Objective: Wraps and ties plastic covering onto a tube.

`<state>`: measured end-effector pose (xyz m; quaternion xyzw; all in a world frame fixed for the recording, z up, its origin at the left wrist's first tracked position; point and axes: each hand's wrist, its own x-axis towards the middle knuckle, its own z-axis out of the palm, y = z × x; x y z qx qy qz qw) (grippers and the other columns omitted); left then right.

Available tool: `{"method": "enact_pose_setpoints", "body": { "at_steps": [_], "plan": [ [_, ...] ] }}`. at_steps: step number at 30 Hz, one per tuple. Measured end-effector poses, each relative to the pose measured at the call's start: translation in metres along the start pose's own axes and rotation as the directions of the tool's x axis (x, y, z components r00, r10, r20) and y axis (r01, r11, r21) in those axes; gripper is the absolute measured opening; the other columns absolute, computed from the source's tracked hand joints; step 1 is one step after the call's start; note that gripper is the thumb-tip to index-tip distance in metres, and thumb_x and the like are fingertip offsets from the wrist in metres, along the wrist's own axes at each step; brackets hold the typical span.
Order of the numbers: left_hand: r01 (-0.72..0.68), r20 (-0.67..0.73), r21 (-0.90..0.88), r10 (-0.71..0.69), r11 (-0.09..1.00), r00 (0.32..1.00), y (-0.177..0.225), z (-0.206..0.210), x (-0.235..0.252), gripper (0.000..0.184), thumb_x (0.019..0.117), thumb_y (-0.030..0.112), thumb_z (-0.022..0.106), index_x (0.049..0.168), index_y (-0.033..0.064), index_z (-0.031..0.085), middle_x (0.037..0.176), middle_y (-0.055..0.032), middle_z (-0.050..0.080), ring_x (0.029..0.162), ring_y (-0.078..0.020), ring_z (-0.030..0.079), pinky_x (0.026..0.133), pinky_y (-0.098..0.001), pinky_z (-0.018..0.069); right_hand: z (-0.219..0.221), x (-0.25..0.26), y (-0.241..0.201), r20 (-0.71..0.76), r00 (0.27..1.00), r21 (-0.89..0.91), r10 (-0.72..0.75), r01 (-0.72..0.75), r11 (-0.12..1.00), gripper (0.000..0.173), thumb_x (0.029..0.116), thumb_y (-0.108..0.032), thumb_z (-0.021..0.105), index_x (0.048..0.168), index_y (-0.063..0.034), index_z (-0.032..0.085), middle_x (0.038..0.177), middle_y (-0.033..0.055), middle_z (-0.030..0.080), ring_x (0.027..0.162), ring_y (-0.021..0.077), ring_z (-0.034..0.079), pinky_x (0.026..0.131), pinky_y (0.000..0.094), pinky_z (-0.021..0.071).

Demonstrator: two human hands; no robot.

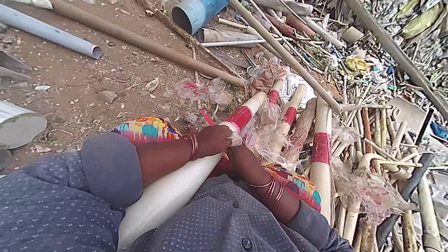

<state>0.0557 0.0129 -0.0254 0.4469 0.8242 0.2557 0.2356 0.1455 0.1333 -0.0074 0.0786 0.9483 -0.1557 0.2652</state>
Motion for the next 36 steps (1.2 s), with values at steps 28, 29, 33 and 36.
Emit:
{"method": "enact_pose_setpoints", "body": {
  "at_steps": [28, 29, 33, 36],
  "plan": [
    [-0.010, -0.305, -0.355, -0.105, 0.935, 0.947, -0.025, 0.008, 0.002, 0.031, 0.1053, 0.017, 0.056, 0.086, -0.0058, 0.065, 0.087, -0.0158, 0.062, 0.083, -0.0248, 0.061, 0.078, -0.0454, 0.0484, 0.012, -0.037, 0.066, -0.007, 0.967, -0.131, 0.255, -0.254, 0.958, 0.048, 0.1130, -0.035, 0.035, 0.135, 0.0044, 0.053, 0.120, 0.0269, 0.065, 0.113, 0.0416, 0.067, 0.093, 0.0551, 0.0523],
    [-0.049, -0.317, -0.331, -0.062, 0.942, 0.946, -0.025, 0.011, 0.002, 0.031, 0.1046, 0.016, 0.056, 0.086, -0.0062, 0.065, 0.087, -0.0166, 0.063, 0.084, -0.0255, 0.062, 0.078, -0.0458, 0.0491, 0.012, -0.028, 0.062, -0.014, 0.972, -0.117, 0.234, -0.234, 0.965, 0.048, 0.1130, -0.034, 0.035, 0.135, 0.0044, 0.053, 0.121, 0.0267, 0.065, 0.113, 0.0412, 0.067, 0.092, 0.0547, 0.0524],
    [-0.156, -0.357, -0.233, 0.065, 0.960, 0.932, -0.027, 0.017, 0.003, 0.031, 0.1030, 0.014, 0.056, 0.085, -0.0088, 0.065, 0.087, -0.0202, 0.064, 0.083, -0.0302, 0.064, 0.077, -0.0485, 0.0502, 0.004, 0.018, 0.034, 0.002, 0.991, -0.050, 0.134, -0.134, 0.990, 0.050, 0.1138, -0.034, 0.032, 0.136, 0.0063, 0.052, 0.127, 0.0275, 0.062, 0.120, 0.0403, 0.063, 0.100, 0.0533, 0.0498],
    [-0.156, -0.386, -0.216, 0.063, 0.964, 0.920, -0.028, 0.019, 0.002, 0.030, 0.1027, 0.014, 0.056, 0.086, -0.0091, 0.066, 0.088, -0.0205, 0.066, 0.085, -0.0302, 0.065, 0.079, -0.0476, 0.0517, 0.004, 0.040, 0.029, -0.023, 0.996, -0.077, 0.085, -0.086, 0.993, 0.051, 0.1135, -0.033, 0.030, 0.132, 0.0075, 0.055, 0.125, 0.0277, 0.064, 0.120, 0.0405, 0.064, 0.098, 0.0543, 0.0500]
  ]
}}
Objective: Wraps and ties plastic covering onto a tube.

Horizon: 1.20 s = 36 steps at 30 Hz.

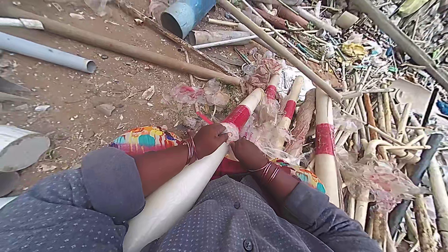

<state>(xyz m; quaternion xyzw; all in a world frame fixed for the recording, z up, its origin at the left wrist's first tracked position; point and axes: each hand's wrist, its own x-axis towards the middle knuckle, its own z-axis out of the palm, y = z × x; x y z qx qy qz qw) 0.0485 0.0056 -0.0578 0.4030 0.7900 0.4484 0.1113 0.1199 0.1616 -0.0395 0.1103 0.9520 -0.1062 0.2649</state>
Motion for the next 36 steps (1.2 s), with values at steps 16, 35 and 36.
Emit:
{"method": "enact_pose_setpoints", "body": {
  "at_steps": [16, 35, 36],
  "plan": [
    [0.224, -0.136, -0.217, -0.256, 0.950, 0.957, -0.004, 0.003, 0.005, 0.026, 0.1042, 0.009, 0.048, 0.085, 0.0002, 0.063, 0.072, 0.0026, 0.053, 0.068, -0.0001, 0.050, 0.068, -0.0207, 0.0430, 0.009, 0.008, 0.103, -0.079, 0.995, 0.075, 0.065, -0.059, 0.995, 0.045, 0.1123, -0.035, 0.040, 0.126, 0.0054, 0.056, 0.112, 0.0280, 0.066, 0.105, 0.0454, 0.068, 0.084, 0.0608, 0.0534],
    [0.292, 0.243, 0.657, -0.562, 0.695, 0.790, 0.031, -0.006, 0.045, 0.067, 0.0977, 0.050, 0.066, 0.148, 0.0079, 0.051, 0.139, -0.0213, 0.060, 0.124, -0.0407, 0.061, 0.101, -0.0616, 0.0474, -0.004, 0.011, 0.094, -0.122, 0.992, 0.062, -0.031, 0.039, 0.997, 0.045, 0.1104, -0.038, 0.046, 0.132, 0.0003, 0.058, 0.119, 0.0231, 0.065, 0.108, 0.0408, 0.067, 0.085, 0.0571, 0.0540],
    [0.289, 0.252, 0.684, -0.588, 0.670, 0.768, 0.034, -0.004, 0.046, 0.066, 0.0983, 0.050, 0.065, 0.146, 0.0054, 0.052, 0.137, -0.0222, 0.061, 0.124, -0.0409, 0.061, 0.101, -0.0610, 0.0474, -0.003, 0.011, 0.094, -0.139, 0.989, 0.056, -0.055, 0.063, 0.996, 0.045, 0.1105, -0.037, 0.046, 0.131, 0.0009, 0.058, 0.118, 0.0234, 0.065, 0.107, 0.0410, 0.068, 0.084, 0.0570, 0.0541]
  ]
}}
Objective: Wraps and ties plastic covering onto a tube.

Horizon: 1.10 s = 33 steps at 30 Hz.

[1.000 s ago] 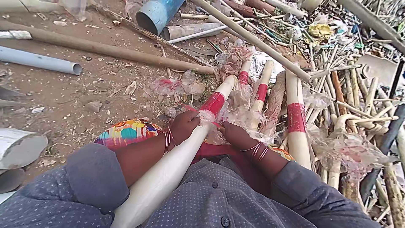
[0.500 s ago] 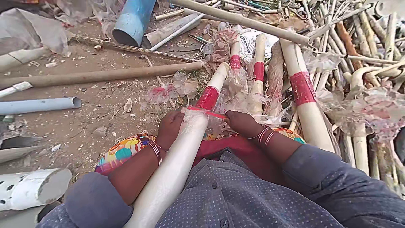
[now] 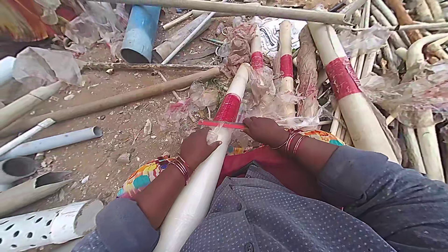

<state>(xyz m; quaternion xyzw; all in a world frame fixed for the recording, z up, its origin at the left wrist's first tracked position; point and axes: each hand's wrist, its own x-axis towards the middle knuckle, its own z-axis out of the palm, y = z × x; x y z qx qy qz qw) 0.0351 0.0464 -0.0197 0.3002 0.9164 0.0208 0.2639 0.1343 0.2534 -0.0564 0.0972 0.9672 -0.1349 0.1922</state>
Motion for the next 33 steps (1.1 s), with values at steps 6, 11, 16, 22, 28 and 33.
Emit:
{"method": "enact_pose_setpoints", "body": {
  "at_steps": [6, 11, 16, 22, 28, 33],
  "plan": [
    [-0.011, 0.053, 0.005, 0.011, 1.000, 0.999, 0.008, -0.006, -0.004, 0.042, 0.1078, 0.035, 0.053, 0.128, -0.0002, 0.063, 0.120, -0.0243, 0.068, 0.115, -0.0424, 0.065, 0.097, -0.0630, 0.0474, 0.002, 0.000, 0.000, 0.003, 1.000, 0.014, -0.031, 0.031, 0.999, 0.046, 0.1108, -0.038, 0.044, 0.131, 0.0000, 0.058, 0.117, 0.0236, 0.064, 0.105, 0.0416, 0.067, 0.082, 0.0564, 0.0543],
    [-0.223, -0.197, -0.228, 0.179, 0.948, 0.964, -0.008, 0.010, -0.008, 0.029, 0.1048, 0.019, 0.059, 0.115, -0.0067, 0.067, 0.105, -0.0267, 0.069, 0.102, -0.0420, 0.068, 0.091, -0.0632, 0.0488, 0.005, 0.004, 0.005, 0.032, 0.999, 0.015, 0.010, -0.010, 1.000, 0.045, 0.1115, -0.038, 0.041, 0.121, 0.0024, 0.059, 0.111, 0.0242, 0.065, 0.103, 0.0423, 0.068, 0.080, 0.0577, 0.0538],
    [-0.327, -0.384, -0.320, 0.194, 0.889, 0.903, -0.016, 0.020, -0.011, 0.024, 0.1025, 0.013, 0.061, 0.108, -0.0089, 0.067, 0.095, -0.0248, 0.069, 0.092, -0.0377, 0.068, 0.085, -0.0592, 0.0509, -0.003, 0.002, 0.011, 0.000, 0.999, 0.006, 0.041, -0.041, 0.999, 0.046, 0.1116, -0.038, 0.041, 0.122, 0.0031, 0.058, 0.111, 0.0258, 0.064, 0.103, 0.0439, 0.067, 0.080, 0.0585, 0.0532],
    [-0.436, -0.538, -0.366, 0.195, 0.822, 0.820, -0.021, 0.030, -0.013, 0.022, 0.1005, 0.012, 0.061, 0.105, -0.0076, 0.068, 0.088, -0.0198, 0.069, 0.082, -0.0275, 0.067, 0.078, -0.0500, 0.0532, -0.003, 0.000, 0.014, -0.087, 0.992, -0.016, 0.090, -0.092, 0.996, 0.047, 0.1116, -0.038, 0.041, 0.123, 0.0047, 0.057, 0.111, 0.0268, 0.064, 0.103, 0.0447, 0.068, 0.080, 0.0580, 0.0542],
    [-0.592, -0.747, -0.292, 0.207, 0.751, 0.631, -0.036, 0.036, -0.022, 0.022, 0.0949, 0.014, 0.059, 0.094, -0.0061, 0.067, 0.080, -0.0094, 0.066, 0.074, -0.0039, 0.060, 0.072, -0.0216, 0.0496, -0.031, -0.003, 0.071, -0.160, 0.797, 0.340, 0.583, -0.510, 0.790, 0.054, 0.1135, -0.032, 0.031, 0.130, 0.0152, 0.051, 0.122, 0.0389, 0.061, 0.115, 0.0549, 0.062, 0.090, 0.0688, 0.0485],
    [-0.546, -0.721, -0.453, 0.071, 0.705, 0.689, -0.046, 0.030, -0.015, 0.021, 0.0967, 0.015, 0.063, 0.101, -0.0052, 0.068, 0.085, -0.0038, 0.067, 0.078, 0.0037, 0.060, 0.077, -0.0170, 0.0503, -0.053, -0.018, 0.122, -0.243, 0.622, 0.566, 0.744, -0.532, 0.630, 0.059, 0.1133, -0.039, 0.029, 0.136, 0.0110, 0.050, 0.126, 0.0388, 0.060, 0.121, 0.0548, 0.059, 0.096, 0.0714, 0.0432]
  ]
}}
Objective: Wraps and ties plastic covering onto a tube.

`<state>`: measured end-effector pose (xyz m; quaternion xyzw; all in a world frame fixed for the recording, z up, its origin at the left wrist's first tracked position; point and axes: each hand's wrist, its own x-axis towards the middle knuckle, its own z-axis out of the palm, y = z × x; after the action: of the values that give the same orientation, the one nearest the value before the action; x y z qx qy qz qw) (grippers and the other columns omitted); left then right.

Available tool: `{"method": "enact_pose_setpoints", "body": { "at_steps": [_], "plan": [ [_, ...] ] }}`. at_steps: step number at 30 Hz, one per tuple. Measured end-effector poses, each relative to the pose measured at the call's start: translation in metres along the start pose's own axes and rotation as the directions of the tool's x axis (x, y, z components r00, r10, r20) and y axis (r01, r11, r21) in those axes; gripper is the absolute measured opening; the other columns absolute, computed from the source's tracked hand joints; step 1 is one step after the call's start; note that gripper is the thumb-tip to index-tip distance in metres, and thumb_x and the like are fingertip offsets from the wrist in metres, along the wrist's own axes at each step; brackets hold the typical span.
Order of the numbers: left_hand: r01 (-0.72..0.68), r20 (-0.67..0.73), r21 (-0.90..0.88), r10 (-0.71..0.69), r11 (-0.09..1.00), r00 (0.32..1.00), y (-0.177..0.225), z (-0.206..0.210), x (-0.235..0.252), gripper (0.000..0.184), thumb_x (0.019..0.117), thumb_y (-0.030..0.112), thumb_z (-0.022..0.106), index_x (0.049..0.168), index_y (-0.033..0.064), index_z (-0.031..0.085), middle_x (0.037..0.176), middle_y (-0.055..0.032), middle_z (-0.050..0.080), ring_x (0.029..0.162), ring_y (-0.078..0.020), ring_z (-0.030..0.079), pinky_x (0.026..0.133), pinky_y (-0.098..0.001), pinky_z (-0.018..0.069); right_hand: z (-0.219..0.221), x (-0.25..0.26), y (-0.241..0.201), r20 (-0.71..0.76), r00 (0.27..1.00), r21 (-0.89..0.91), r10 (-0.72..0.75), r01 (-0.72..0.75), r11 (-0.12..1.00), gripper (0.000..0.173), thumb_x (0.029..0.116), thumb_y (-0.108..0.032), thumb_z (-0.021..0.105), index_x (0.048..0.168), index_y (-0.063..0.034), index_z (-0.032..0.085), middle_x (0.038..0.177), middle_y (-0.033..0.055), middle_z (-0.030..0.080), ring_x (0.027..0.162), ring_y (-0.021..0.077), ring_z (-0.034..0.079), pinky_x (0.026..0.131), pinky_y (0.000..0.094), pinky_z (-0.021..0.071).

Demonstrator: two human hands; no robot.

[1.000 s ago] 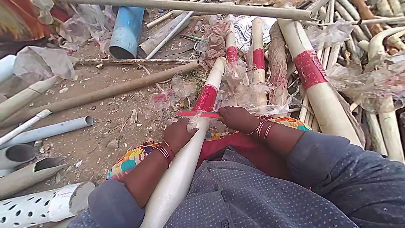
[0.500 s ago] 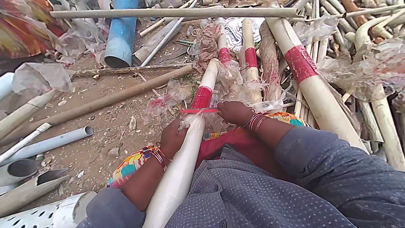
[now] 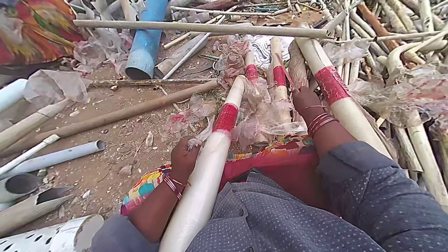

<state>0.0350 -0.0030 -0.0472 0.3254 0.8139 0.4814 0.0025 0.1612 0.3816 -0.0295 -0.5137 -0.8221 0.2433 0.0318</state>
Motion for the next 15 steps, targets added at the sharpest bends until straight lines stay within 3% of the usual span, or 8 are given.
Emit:
{"method": "enact_pose_setpoints", "body": {
  "at_steps": [3, 6, 8, 12, 15],
  "plan": [
    [0.129, 0.027, 0.090, -0.132, 0.988, 0.991, -0.007, -0.005, 0.006, 0.022, 0.0999, 0.019, 0.064, 0.107, -0.0018, 0.067, 0.090, -0.0074, 0.067, 0.081, -0.0076, 0.061, 0.078, -0.0316, 0.0518, 0.018, -0.010, -0.016, 0.083, 0.988, -0.074, -0.130, 0.136, 0.988, 0.057, 0.1128, -0.042, 0.032, 0.133, 0.0065, 0.053, 0.118, 0.0369, 0.063, 0.114, 0.0551, 0.062, 0.090, 0.0722, 0.0459],
    [0.052, 0.070, 0.346, -0.081, 0.937, 0.994, -0.008, -0.017, 0.013, 0.027, 0.1011, 0.021, 0.063, 0.110, -0.0032, 0.069, 0.093, -0.0199, 0.070, 0.083, -0.0335, 0.068, 0.074, -0.0575, 0.0522, 0.024, -0.011, -0.027, 0.159, 0.972, -0.120, -0.173, 0.193, 0.974, 0.054, 0.1128, -0.041, 0.034, 0.132, 0.0053, 0.054, 0.116, 0.0367, 0.064, 0.111, 0.0552, 0.063, 0.088, 0.0715, 0.0465],
    [0.044, 0.137, 0.532, -0.138, 0.845, 0.981, 0.000, -0.026, 0.022, 0.027, 0.1019, 0.019, 0.061, 0.113, -0.0048, 0.070, 0.098, -0.0264, 0.071, 0.087, -0.0460, 0.070, 0.073, -0.0671, 0.0506, 0.026, -0.005, -0.026, 0.166, 0.970, -0.134, -0.178, 0.201, 0.970, 0.054, 0.1130, -0.040, 0.033, 0.132, 0.0058, 0.054, 0.117, 0.0373, 0.063, 0.113, 0.0557, 0.062, 0.089, 0.0723, 0.0457],
    [0.147, 0.174, 0.661, -0.340, 0.736, 0.924, -0.003, -0.035, 0.042, 0.028, 0.1048, 0.019, 0.057, 0.117, -0.0048, 0.067, 0.107, -0.0293, 0.070, 0.100, -0.0505, 0.068, 0.082, -0.0718, 0.0479, 0.023, 0.001, -0.020, 0.170, 0.970, -0.132, -0.175, 0.198, 0.971, 0.057, 0.1134, -0.040, 0.031, 0.133, 0.0085, 0.053, 0.120, 0.0393, 0.062, 0.116, 0.0578, 0.060, 0.092, 0.0737, 0.0434],
    [0.259, 0.100, 0.690, -0.444, 0.676, 0.891, -0.003, -0.045, 0.053, 0.029, 0.1052, 0.018, 0.055, 0.120, -0.0048, 0.065, 0.108, -0.0315, 0.069, 0.104, -0.0523, 0.066, 0.086, -0.0722, 0.0464, 0.019, 0.000, -0.013, 0.182, 0.970, -0.117, -0.161, 0.184, 0.976, 0.057, 0.1135, -0.040, 0.031, 0.133, 0.0090, 0.053, 0.120, 0.0408, 0.061, 0.116, 0.0593, 0.059, 0.092, 0.0753, 0.0418]
  ]
}}
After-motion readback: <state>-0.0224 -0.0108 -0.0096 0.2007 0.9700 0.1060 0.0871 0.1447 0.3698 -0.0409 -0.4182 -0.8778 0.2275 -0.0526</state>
